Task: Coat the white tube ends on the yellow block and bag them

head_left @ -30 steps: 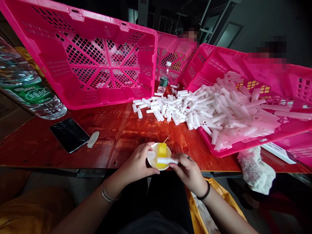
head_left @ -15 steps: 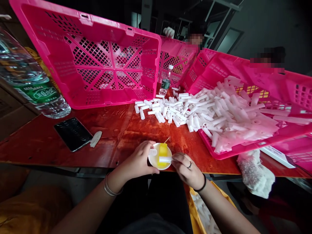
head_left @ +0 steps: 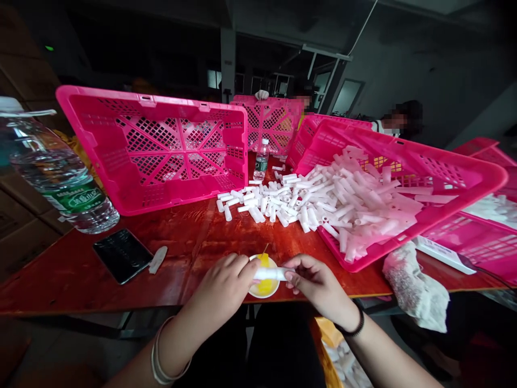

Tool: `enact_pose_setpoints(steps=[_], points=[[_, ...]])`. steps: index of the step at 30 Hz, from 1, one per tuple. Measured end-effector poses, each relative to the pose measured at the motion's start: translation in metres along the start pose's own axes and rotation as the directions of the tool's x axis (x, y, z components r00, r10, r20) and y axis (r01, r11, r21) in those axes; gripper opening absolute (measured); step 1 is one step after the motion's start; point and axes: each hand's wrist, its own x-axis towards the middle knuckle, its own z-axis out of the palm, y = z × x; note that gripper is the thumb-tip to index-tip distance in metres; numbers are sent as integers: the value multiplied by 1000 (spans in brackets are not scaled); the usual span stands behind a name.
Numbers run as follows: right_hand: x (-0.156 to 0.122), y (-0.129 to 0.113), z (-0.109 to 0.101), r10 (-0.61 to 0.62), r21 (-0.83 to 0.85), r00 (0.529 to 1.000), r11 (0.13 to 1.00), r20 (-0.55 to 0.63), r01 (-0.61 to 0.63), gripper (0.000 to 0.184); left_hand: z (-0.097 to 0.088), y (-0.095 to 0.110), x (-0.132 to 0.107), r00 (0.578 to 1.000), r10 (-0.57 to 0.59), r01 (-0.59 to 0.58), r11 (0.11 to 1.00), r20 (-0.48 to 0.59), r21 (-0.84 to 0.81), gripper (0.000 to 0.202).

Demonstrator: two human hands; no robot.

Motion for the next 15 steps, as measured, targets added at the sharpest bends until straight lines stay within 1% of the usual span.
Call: enact_pose_setpoints(steps=[2,3,4,5,6,7,8,9,10,11,13,14,15], points=[[-3,-4,-2,-91,-117,996,989,10,92,29,-3,7,-2,999,-40,41,995,17,-93,27],[-5,-7,-3,-173,-204,985,963,27,175,23,-5,11,-4,998,-60,65,980,33,-190,23],[-8,-9,-4,-281,-299,958,910,64,287,19,-6,17,-5,994,-75,96,942,76,-321,18],[-10,-12,-4,-400,-387,909,824,119,414,18,-7,23,-7,984,-81,147,867,156,-476,16],[-13,-15,-4,-512,-456,840,714,177,532,20,-7,30,-9,960,-71,231,745,270,-626,18],[-17,-18,-1,-601,-503,767,603,224,619,23,-6,37,-10,917,-40,342,587,396,-734,24],[-21,-21,2,-658,-535,712,520,246,666,25,-5,45,-12,867,5,447,432,498,-783,30],[-26,-23,6,-685,-566,689,480,235,670,26,-2,53,-13,833,41,511,325,551,-796,33],[-32,-24,10,-686,-602,701,480,196,638,27,1,61,-15,831,50,520,285,554,-805,34],[-39,-23,14,-662,-640,736,505,144,579,27,5,68,-16,855,46,478,312,516,-821,34],[-59,-11,11,-594,-703,803,552,45,448,27,14,78,-19,916,80,314,469,394,-826,29],[-71,-1,4,-565,-732,825,562,1,386,25,18,78,-20,928,128,233,537,351,-811,27],[-84,12,-9,-545,-760,838,561,-41,327,22,22,74,-21,930,176,166,582,323,-796,28]])
